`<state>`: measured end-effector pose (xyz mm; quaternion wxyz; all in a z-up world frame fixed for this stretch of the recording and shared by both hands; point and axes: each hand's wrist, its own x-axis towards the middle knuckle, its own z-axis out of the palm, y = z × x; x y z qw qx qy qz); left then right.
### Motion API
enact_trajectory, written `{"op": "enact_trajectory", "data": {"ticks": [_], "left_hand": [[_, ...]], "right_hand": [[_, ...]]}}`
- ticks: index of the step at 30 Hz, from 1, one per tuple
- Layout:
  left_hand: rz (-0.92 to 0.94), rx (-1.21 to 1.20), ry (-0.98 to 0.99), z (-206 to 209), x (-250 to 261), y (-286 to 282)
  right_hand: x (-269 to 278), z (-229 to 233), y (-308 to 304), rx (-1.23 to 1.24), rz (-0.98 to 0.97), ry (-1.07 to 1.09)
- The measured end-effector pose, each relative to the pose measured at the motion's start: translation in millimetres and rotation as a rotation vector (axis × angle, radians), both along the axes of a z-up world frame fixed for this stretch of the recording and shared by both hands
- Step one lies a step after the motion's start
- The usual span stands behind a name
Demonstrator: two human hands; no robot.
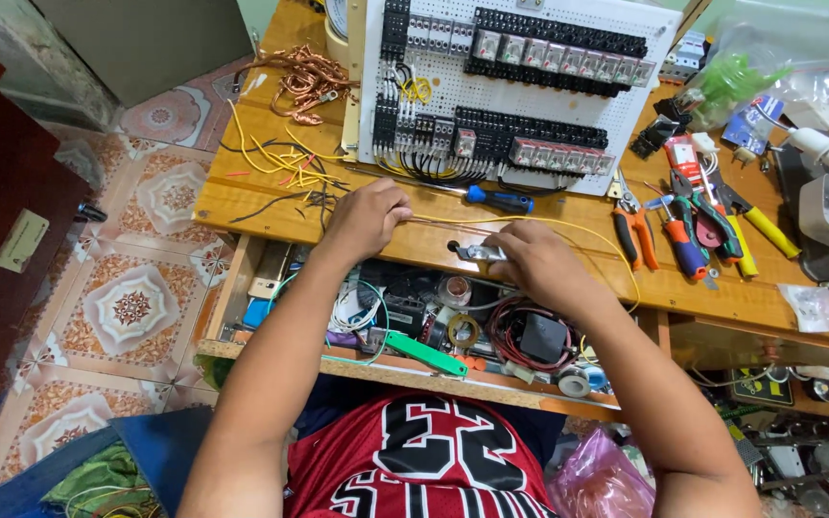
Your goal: Wiring an electrical panel by stripping insulation from wires and connecting them to terminals
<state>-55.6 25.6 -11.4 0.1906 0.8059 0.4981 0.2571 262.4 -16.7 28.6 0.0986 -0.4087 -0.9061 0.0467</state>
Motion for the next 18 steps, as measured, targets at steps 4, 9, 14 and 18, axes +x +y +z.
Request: {"op": "enact_trajectory", "data": {"ticks": [4,9,14,18], "left_hand": [[0.009,0.003,0.054,5.3,2.1,-3.7],[-0.002,-0.002,0.041,7.3,2.2,-5.6],[-0.003,0.003,0.006,7.9,-1.1,-3.1],[0.007,0.013,0.011,9.6,-0.6,-5.4]], "right_hand": [[-22.0,35.1,-12.9,-0.115,-0.017,0.045],[-36.4,21.3,1.8,-0.094,0.070,0.095],[-59.4,22.2,7.6,0.021,0.194,0.077],[-59.5,12.8,11.6,0.127,0.253,0.039]]}}
